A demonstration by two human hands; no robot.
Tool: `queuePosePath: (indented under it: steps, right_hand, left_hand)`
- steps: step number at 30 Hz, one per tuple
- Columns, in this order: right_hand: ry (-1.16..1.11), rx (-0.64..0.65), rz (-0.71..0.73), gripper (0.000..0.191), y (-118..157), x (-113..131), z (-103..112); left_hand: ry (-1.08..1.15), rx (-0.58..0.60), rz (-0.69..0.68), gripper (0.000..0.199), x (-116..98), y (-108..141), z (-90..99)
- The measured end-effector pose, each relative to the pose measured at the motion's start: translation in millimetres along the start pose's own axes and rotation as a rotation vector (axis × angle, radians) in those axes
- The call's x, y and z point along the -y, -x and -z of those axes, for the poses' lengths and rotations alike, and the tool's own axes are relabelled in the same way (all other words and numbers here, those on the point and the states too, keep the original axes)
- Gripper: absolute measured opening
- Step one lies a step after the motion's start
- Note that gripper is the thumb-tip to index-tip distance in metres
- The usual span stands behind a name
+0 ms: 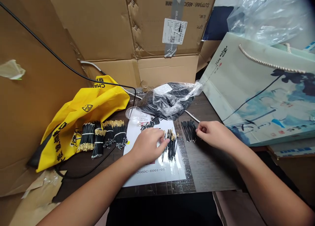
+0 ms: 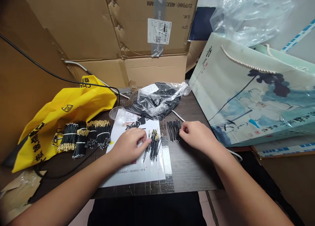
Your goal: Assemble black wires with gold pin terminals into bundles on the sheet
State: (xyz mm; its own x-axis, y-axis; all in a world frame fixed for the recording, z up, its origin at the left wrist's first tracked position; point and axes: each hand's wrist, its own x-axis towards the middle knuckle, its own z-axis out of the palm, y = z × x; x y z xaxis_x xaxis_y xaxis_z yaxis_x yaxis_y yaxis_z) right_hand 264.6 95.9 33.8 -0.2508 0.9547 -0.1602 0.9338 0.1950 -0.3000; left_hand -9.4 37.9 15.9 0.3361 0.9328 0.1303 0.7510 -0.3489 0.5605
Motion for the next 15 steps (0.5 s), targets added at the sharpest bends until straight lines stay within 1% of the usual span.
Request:
queuePosePath:
  steps: [2,4,7,10,12,14,15]
  right_hand:
    - [0.043,0.008,-0.023,0.023,-1,-2,-6]
    - [0.058,0.005,-0.021,0.028,-2,-2,-11]
    - [0.054,-0.013,-0.003,0.037,-3,-2,-13]
    - [0.034,-0.06,0.028,0.037,-4,3,-6]
    - [0.011,-0.098,0.098,0.031,-7,13,1]
    - [-0.023,-0.122,0.226,0.023,-14,29,8]
    - [-0.041,-0.115,0.316,0.019,-20,39,10]
  left_hand:
    - [-0.185,0.05,-0.08,0.035,-3,2,-3.0]
    - [-0.279,0.078,-0.102,0.034,-7,2,-5.7]
    - [-0.326,0.099,-0.107,0.031,-10,1,-8.6]
    - [-0.303,0.119,-0.103,0.032,-10,1,-10.5]
    - [-0.256,0.13,-0.093,0.033,-10,1,-11.1]
    - [-0.192,0.14,-0.087,0.033,-8,1,-10.9]
    - [-0.162,0.144,-0.095,0.032,-8,1,-10.5]
